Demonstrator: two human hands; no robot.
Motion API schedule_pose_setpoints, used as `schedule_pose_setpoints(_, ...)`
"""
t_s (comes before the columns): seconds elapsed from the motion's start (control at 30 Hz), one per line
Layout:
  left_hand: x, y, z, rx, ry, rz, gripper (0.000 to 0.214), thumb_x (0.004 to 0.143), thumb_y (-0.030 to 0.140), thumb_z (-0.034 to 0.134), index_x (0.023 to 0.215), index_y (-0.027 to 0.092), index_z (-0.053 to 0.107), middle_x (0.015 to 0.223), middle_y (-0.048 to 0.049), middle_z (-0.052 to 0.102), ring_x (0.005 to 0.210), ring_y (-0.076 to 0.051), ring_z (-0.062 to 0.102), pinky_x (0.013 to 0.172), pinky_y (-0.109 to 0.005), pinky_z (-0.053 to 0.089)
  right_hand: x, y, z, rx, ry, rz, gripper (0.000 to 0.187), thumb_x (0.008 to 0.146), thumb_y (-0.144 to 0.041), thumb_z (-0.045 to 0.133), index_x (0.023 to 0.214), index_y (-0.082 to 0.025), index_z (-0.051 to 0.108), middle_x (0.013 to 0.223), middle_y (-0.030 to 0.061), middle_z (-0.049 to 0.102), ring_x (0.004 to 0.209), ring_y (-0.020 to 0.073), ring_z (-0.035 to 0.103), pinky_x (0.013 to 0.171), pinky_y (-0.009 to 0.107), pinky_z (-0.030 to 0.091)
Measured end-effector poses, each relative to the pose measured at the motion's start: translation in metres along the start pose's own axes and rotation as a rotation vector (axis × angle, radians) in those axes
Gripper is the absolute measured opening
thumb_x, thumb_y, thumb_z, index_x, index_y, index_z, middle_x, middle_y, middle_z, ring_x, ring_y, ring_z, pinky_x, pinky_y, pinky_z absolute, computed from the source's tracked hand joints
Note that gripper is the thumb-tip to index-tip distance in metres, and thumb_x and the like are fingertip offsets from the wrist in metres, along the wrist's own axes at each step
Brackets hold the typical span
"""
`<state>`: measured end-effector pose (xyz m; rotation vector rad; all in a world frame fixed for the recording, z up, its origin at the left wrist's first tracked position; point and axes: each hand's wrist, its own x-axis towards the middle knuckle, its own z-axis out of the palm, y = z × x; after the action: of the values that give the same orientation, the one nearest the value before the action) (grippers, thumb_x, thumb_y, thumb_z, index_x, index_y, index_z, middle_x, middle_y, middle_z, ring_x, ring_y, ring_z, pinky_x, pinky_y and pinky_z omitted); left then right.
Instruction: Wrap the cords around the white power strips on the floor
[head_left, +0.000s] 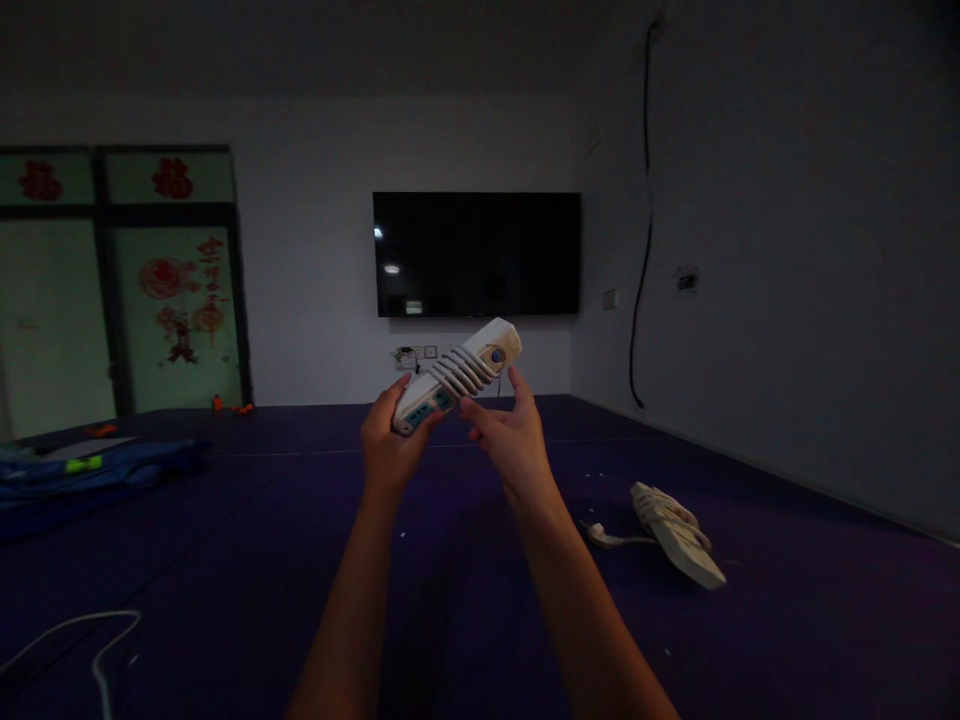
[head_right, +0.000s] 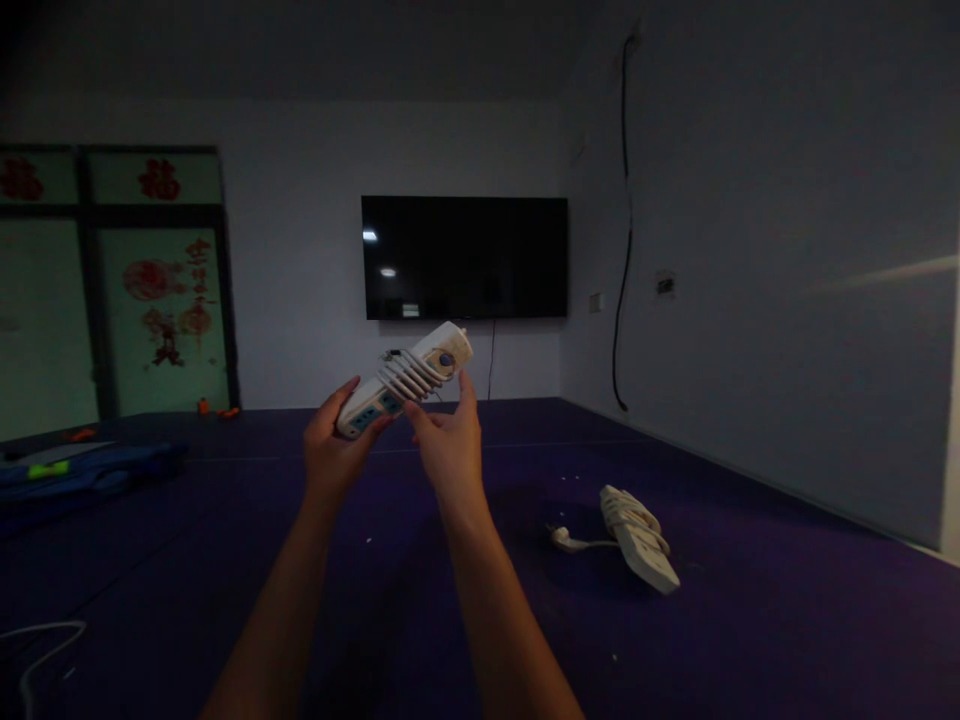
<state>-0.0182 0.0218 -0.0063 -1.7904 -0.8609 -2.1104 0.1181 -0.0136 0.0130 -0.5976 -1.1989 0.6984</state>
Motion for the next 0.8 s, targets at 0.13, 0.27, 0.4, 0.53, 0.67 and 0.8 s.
schedule_pose_setpoints(0.13, -0.006, 0.011, 0.009, 0.129, 0.005, 0.222, 0.045, 0.072, 0.036, 0.069, 0.112, 0.019, 0.057, 0.103, -0.0094, 0.065, 0.095, -0.021, 0.061, 0.084, -0.034, 0.048, 0.000, -0.004, -0.002, -0.013, 0.026, -0.020, 0.095, 0.064, -0.039, 0.071, 0.142, -0.017, 0.021, 0.062, -0.0007, 0.060, 0.046, 0.0134, 0.051, 0.043, 0.025, 0.039)
schedule_pose_setpoints(0.27, -0.015, 0.016, 0.021, 0.208, 0.129, 0.332, 0.037, 0.076, 0.030, 0.066, 0.109, 0.017, 0.057, 0.100, -0.0099, 0.067, 0.094, -0.020, 0.062, 0.082, -0.033, 0.048, 0.004, -0.002, -0.003, -0.017, 0.044, -0.031, 0.102, 0.059, -0.039, 0.075, 0.142, -0.017, 0.021, 0.073, 0.0023, 0.063, 0.056, 0.0163, 0.058, 0.053, 0.030, 0.047)
schedule_pose_setpoints(0.4, -0.023, 0.015, 0.028, 0.250, 0.198, 0.423, 0.032, 0.078, 0.023, 0.063, 0.110, 0.019, 0.057, 0.099, -0.0095, 0.067, 0.093, -0.020, 0.062, 0.081, -0.032, 0.049, 0.008, 0.003, -0.003, 0.004, 0.043, -0.070, 0.095, 0.057, -0.039, 0.076, 0.137, -0.018, 0.029, 0.087, 0.0060, 0.065, 0.065, 0.0181, 0.062, 0.060, 0.032, 0.050)
schedule_pose_setpoints(0.53, -0.029, 0.010, 0.030, 0.282, 0.217, 0.495, 0.031, 0.080, 0.019, 0.059, 0.111, 0.022, 0.055, 0.102, -0.0088, 0.067, 0.096, -0.020, 0.062, 0.081, -0.034, 0.050, 0.010, 0.008, -0.002, 0.041, 0.013, -0.099, 0.085, 0.056, -0.039, 0.077, 0.129, -0.021, 0.038, 0.097, 0.0070, 0.064, 0.074, 0.0192, 0.063, 0.066, 0.034, 0.052)
schedule_pose_setpoints(0.67, -0.032, 0.007, 0.032, 0.268, 0.175, 0.476, 0.036, 0.079, 0.021, 0.062, 0.114, 0.022, 0.053, 0.109, -0.0106, 0.064, 0.101, -0.019, 0.060, 0.086, -0.034, 0.048, 0.011, 0.010, -0.002, 0.097, 0.002, -0.105, 0.082, 0.056, -0.035, 0.077, 0.127, -0.022, 0.038, 0.101, 0.0073, 0.063, 0.081, 0.0207, 0.064, 0.073, 0.037, 0.053)
schedule_pose_setpoints(0.8, -0.027, 0.012, 0.031, 0.089, 0.138, 0.265, 0.062, 0.073, 0.042, 0.066, 0.125, 0.019, 0.044, 0.125, -0.0164, 0.054, 0.114, -0.026, 0.052, 0.089, -0.040, 0.046, 0.012, 0.006, -0.005, 0.162, 0.008, -0.116, 0.080, 0.057, -0.031, 0.077, 0.126, -0.021, 0.036, 0.102, 0.0070, 0.062, 0.085, 0.0207, 0.064, 0.077, 0.036, 0.052)
